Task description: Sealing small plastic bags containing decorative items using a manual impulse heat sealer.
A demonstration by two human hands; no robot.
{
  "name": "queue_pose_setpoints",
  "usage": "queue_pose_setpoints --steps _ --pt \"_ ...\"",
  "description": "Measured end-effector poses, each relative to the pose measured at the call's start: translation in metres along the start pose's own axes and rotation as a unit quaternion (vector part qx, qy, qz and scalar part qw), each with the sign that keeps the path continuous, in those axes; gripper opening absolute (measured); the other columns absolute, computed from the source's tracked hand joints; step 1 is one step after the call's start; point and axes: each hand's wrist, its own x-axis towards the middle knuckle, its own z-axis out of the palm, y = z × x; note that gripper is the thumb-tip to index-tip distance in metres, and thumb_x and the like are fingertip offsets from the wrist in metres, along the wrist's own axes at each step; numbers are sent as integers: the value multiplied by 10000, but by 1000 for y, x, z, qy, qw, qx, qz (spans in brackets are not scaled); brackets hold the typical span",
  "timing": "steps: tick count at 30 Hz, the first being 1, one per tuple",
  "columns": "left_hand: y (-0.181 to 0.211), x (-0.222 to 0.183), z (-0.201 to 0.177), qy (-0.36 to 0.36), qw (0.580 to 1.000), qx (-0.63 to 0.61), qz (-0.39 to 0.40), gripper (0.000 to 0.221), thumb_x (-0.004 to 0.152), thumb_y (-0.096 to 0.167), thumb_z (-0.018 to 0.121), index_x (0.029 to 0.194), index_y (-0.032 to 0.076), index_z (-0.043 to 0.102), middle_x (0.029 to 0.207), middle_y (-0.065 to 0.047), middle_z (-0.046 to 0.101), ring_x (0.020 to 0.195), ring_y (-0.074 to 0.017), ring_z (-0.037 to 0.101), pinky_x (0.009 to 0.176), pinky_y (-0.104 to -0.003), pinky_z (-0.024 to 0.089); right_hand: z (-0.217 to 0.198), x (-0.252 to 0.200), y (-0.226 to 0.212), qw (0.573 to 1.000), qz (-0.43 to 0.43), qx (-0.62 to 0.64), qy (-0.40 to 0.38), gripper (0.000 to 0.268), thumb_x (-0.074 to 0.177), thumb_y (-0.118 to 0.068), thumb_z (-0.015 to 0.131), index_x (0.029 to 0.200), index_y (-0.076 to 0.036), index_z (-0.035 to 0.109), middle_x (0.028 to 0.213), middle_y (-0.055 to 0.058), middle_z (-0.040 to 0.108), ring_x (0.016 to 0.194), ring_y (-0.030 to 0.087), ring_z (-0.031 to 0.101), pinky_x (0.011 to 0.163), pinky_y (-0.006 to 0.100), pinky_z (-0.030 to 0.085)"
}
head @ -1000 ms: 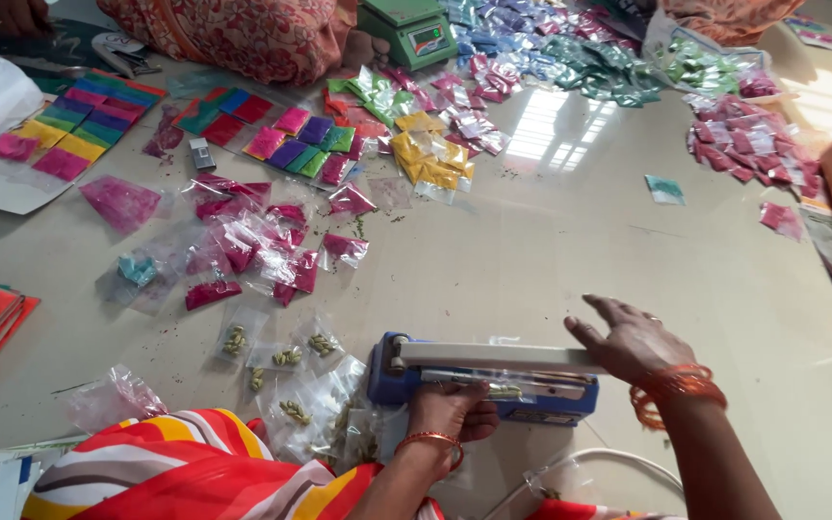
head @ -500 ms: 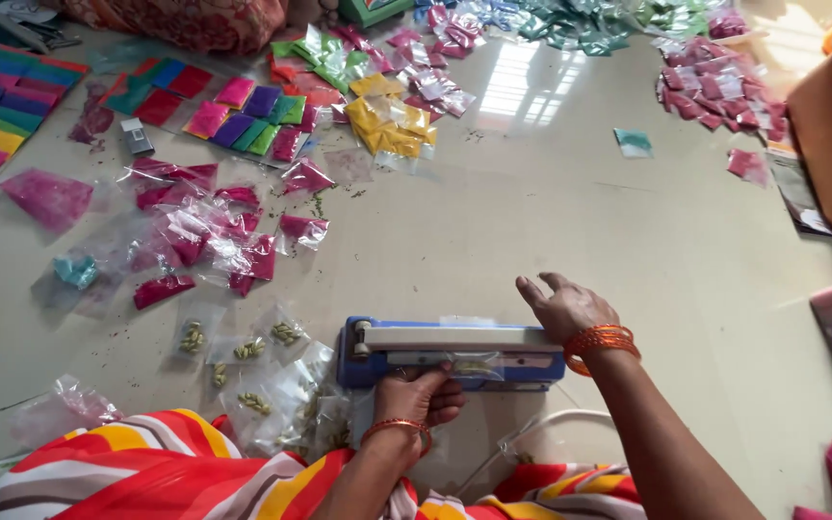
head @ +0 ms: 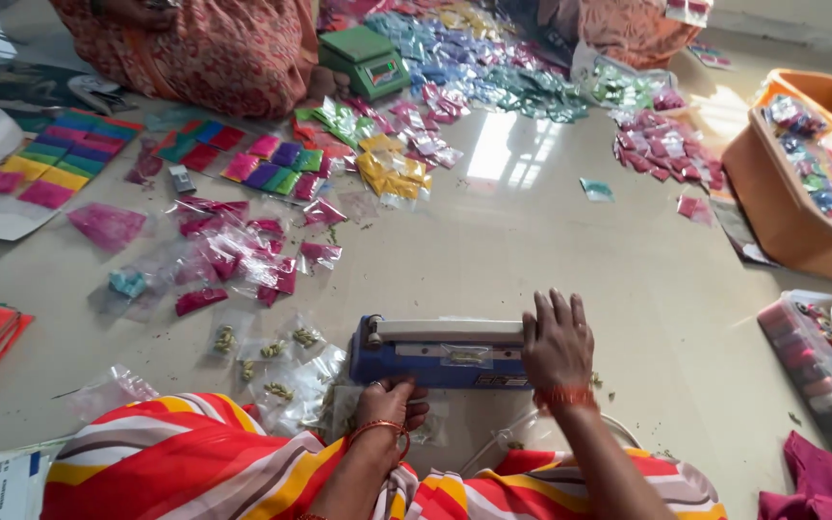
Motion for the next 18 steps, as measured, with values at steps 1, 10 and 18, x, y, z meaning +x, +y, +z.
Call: queue_pose_setpoints --steps 1,10,18 --pt "-3 2 0 0 1000 -3 4 185 944 186 671 1078 62 697 893 -99 786 640 -201 717 532 -317 562 -9 -13 -3 1000 -4 0 3 543 1022 -448 395 1460 -152 523 1534 153 484 1466 367 346 1142 552 288" --pt "-7 14 6 8 1000 -5 -7 136 948 164 666 1059 104 716 901 -84 797 624 -179 700 536 -317 554 8 -73 -24 987 -121 41 101 445 1023 -313 504 1428 -138 556 1478 109 523 1454 282 398 1270 515 176" --pt "15 2 21 5 1000 -24 -17 336 972 369 646 996 51 750 820 -78 760 594 -185 692 490 -329 546 9 -58 -92 960 -271 65 -17 467 924 -298 583 1326 -60 605 1356 158 621 1334 335 495 1159 615 155"
